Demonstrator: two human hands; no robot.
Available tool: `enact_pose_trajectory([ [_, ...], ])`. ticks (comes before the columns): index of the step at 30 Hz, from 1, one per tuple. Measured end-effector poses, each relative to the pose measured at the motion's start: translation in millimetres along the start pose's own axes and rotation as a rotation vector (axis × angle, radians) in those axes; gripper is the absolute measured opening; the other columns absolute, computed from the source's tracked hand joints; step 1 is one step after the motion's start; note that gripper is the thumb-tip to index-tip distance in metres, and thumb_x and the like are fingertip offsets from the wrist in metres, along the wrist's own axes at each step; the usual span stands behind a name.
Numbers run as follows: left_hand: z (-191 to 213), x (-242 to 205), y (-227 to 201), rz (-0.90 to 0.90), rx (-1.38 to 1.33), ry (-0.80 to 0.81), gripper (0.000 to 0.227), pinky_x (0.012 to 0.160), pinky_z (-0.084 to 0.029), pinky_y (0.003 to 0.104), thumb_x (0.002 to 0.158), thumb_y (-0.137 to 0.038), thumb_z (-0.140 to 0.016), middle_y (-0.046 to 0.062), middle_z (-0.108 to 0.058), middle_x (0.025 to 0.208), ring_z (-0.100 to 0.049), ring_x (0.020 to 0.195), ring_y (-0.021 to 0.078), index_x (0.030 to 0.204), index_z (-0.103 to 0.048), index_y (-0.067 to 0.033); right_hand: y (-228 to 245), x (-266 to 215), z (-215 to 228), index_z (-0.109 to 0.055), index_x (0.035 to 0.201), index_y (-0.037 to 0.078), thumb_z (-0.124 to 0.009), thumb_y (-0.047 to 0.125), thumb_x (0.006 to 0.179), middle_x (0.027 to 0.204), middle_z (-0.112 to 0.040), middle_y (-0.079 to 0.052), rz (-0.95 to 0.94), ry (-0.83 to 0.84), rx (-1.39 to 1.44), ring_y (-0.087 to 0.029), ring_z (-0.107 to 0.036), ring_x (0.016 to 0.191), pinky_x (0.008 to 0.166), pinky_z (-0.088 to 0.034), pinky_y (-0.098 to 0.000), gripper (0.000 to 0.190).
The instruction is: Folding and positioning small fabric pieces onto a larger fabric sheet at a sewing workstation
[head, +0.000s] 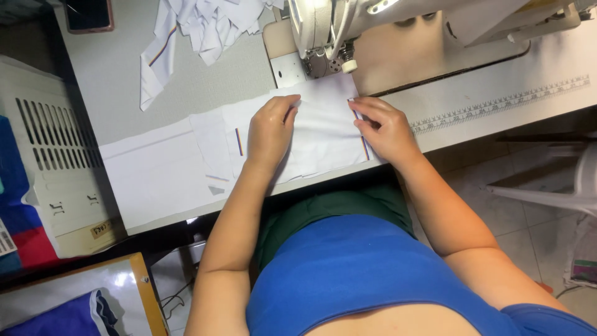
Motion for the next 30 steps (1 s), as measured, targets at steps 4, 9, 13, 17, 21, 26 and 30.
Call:
enact_pose_trajectory([
  [4,-3,2,-6,-0.040,0.133,-0.002,0.020,0.075,-0.057,0.030,0.087,-0.001,-0.063,0.008,-0.069,0.090,-0.068,0.084,0.0203,0.106,-0.068,-0.0068,-2,1,-1,-0.070,0.113,0.006,-0.070,0.003,0.084,0.109,-0.067,-0.014,0.059,-0.001,-0.112,-0.033,-0.063,0.102,0.086,-0.051,-0.0401,0.029],
  [9,-7,1,1,-0.074,0.164,-0.022,0.019,0.076,-0.057,0.029,0.087,-0.003,-0.063,0.006,-0.068,0.091,-0.067,0.085,0.0178,0.105,-0.067,-0.0090,4,6,-1,-0.069,0.112,0.008,-0.069,0.007,0.085,0.111,-0.066,-0.012,0.073,0.023,-0.182,-0.031,-0.064,0.101,0.085,-0.051,-0.0382,0.028],
  [13,3,-6,-13,-0.167,0.242,-0.120,0.019,0.081,-0.054,0.035,0.086,-0.004,-0.067,0.010,-0.064,0.101,-0.062,0.095,0.0229,0.105,-0.067,-0.0076,11,8,0,-0.067,0.113,0.004,-0.072,0.004,0.081,0.112,-0.062,-0.015,0.110,0.036,-0.325,-0.032,-0.063,0.099,0.083,-0.052,-0.0385,0.032],
  [17,-7,-22,-21,-0.325,0.229,-0.148,0.023,0.091,-0.047,0.049,0.086,-0.007,-0.068,0.014,-0.057,0.117,-0.051,0.112,0.0325,0.109,-0.065,-0.0073,23,11,18,-0.064,0.116,-0.002,-0.070,-0.005,0.082,0.115,-0.055,-0.021,0.055,-0.004,-0.427,-0.031,-0.060,0.089,0.081,-0.051,-0.0403,0.035],
  [21,-42,-32,-19,-0.364,0.221,0.086,0.040,0.107,-0.028,0.057,0.093,-0.031,-0.059,0.017,-0.046,0.138,-0.033,0.133,0.0403,0.128,-0.057,-0.0112,5,1,23,-0.065,0.117,0.001,-0.072,-0.007,0.080,0.116,-0.053,-0.017,0.075,-0.080,-0.315,-0.030,-0.062,0.079,0.062,-0.053,-0.0369,0.039],
  [26,-70,-41,-17,-0.331,0.416,0.395,0.069,0.114,-0.005,0.058,0.092,-0.058,-0.042,0.013,-0.024,0.156,-0.010,0.145,0.0350,0.147,-0.034,-0.0173,2,-2,22,-0.065,0.117,0.003,-0.069,-0.004,0.084,0.118,-0.052,-0.013,0.033,-0.105,-0.212,-0.026,-0.062,0.083,0.056,-0.049,-0.0289,0.034],
  [30,-71,-42,-15,-0.316,0.449,0.396,0.069,0.115,-0.004,0.057,0.093,-0.058,-0.041,0.012,-0.023,0.156,-0.009,0.145,0.0332,0.148,-0.031,-0.0182,7,2,14,-0.066,0.116,0.003,-0.069,-0.002,0.085,0.119,-0.054,-0.012,0.089,-0.087,-0.205,-0.026,-0.064,0.086,0.056,-0.050,-0.0275,0.032],
])
Point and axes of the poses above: each hand's wrist, its own x-axis towards the middle knuckle, its own z-axis out of the back of the hand, y = z × x, the point moved 7 cm from there along x, towards the middle knuckle
